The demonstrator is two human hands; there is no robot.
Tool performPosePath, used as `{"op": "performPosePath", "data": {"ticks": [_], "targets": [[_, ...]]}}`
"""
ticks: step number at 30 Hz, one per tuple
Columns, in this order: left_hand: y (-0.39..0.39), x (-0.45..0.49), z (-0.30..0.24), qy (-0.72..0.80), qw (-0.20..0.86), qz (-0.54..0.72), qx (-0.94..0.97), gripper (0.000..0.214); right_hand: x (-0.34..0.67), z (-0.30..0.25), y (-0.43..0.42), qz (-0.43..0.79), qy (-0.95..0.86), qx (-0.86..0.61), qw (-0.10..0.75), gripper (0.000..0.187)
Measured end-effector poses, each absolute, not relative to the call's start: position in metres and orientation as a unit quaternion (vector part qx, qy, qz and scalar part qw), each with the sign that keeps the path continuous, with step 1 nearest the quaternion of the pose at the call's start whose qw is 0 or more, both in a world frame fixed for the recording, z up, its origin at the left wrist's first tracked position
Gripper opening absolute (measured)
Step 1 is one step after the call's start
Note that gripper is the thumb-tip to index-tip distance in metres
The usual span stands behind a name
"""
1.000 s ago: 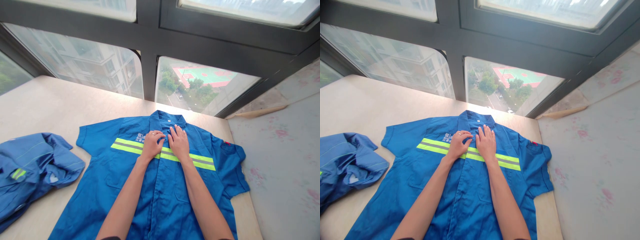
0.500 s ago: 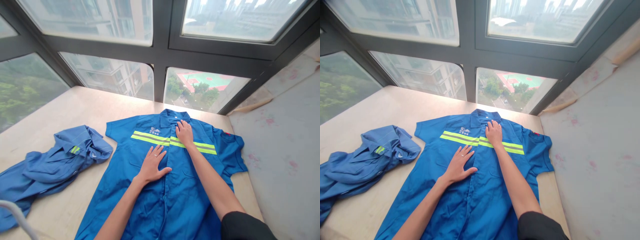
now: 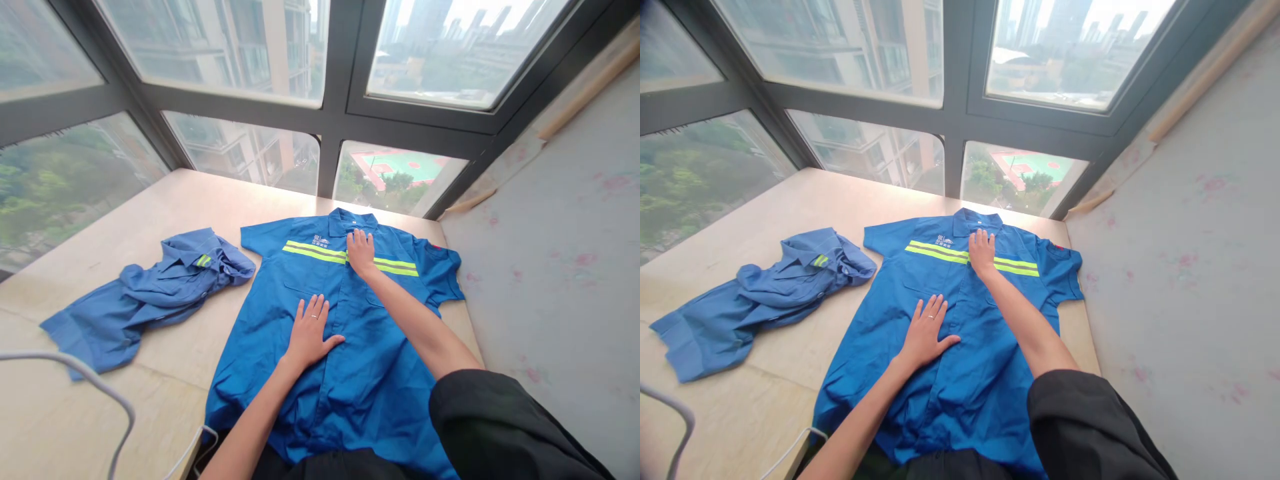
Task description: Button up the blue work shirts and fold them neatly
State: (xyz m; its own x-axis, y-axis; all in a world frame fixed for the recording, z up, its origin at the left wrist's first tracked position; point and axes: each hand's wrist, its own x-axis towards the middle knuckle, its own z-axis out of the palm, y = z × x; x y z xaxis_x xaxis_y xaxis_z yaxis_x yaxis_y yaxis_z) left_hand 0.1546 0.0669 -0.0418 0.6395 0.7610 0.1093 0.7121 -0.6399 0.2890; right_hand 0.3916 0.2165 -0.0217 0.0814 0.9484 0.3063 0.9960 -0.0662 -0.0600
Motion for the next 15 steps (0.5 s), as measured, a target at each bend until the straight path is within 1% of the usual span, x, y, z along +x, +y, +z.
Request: {"op": "performPosePath", "data": {"ticks": [5,8,12,15], "targets": [[0.066,0.158,-0.045,0.411,0.097,0.135,0.896,0.086,0.337,-0.005,0.118,-0.052,-0.719,-0.675,0.156,0.055],[0.066,0.157,-0.047,0.409,0.095,0.144,0.896,0.079,0.312,-0.011,0.047,-0.015,-0.736,-0.654,0.174,0.061],[0.070,0.150,-0.047,0.394,0.095,0.151,0.902,0.075,0.301,-0.030,-0.037,-0.003,-0.725,-0.670,0.156,0.074],[0.073,0.146,-0.046,0.395,0.093,0.156,0.901,0.073,0.308,-0.043,-0.084,0.019,-0.748,-0.653,0.115,0.087]]}}
